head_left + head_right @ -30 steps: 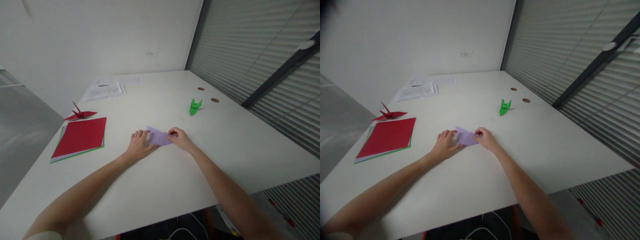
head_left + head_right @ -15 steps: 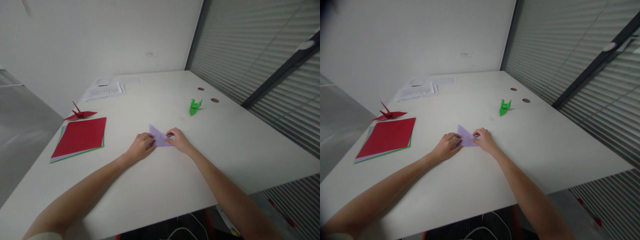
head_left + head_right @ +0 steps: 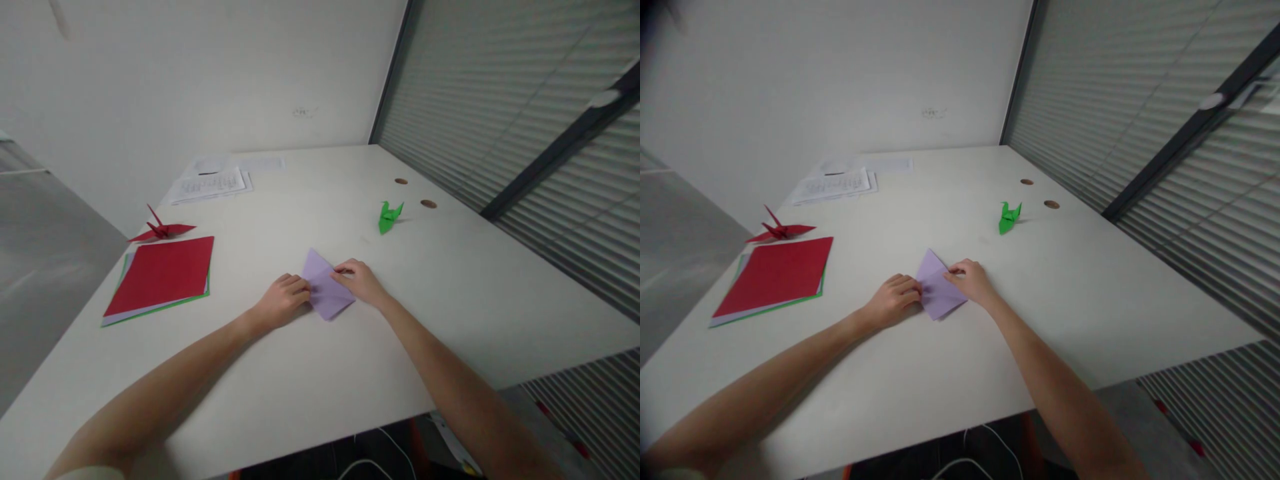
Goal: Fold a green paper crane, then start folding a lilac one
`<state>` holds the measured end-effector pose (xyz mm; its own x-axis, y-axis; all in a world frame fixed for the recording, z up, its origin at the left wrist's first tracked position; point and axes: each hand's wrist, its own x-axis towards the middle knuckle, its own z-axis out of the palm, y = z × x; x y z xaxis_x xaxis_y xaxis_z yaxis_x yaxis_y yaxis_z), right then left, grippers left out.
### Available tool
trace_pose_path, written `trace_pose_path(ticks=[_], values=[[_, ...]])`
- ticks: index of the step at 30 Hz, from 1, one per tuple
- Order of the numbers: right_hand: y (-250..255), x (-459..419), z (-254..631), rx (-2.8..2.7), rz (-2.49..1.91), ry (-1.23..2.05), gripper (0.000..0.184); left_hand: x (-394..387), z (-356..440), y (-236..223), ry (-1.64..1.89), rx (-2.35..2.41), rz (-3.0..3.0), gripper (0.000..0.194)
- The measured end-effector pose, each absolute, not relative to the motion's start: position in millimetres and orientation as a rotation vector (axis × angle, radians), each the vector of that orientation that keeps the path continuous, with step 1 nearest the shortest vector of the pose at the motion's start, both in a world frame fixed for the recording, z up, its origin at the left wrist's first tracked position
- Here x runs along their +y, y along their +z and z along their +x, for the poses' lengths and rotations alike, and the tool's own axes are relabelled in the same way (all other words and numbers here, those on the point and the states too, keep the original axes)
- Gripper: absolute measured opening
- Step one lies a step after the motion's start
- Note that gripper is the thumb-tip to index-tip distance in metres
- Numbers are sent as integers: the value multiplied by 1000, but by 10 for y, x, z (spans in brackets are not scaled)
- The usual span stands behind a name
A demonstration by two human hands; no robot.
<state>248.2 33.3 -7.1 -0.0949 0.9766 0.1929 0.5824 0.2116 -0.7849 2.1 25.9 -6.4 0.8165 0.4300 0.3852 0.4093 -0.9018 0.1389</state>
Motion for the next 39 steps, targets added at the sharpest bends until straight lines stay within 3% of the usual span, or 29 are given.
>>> trace_pose_path(ticks=[4,8,11,14,18,21,25,34,39], values=[[-12,325,2468,-1690,-1303,939,22,231,27,-19,723,648,2887,15],[109,260,2398,-1619,-1226,970,25,180,60,41,983,887,2667,19],[211,165,2302,-1611,-1189,903,24,140,127,64,1167,1192,2232,43],[274,67,2180,-1619,-1152,853,26,110,205,63,1151,1197,1839,74],[261,-3,2041,-1592,-1075,949,34,96,260,53,1065,1055,1573,82],[237,-1,2008,-1507,-1026,1150,40,109,259,74,1052,1000,1483,80],[267,42,2060,-1349,-1029,1278,44,144,223,157,1032,950,1401,65],[289,190,2304,-1262,-1184,964,37,313,96,293,892,931,1115,31],[325,222,2421,-1326,-1200,965,36,371,64,250,931,1069,1023,48]])
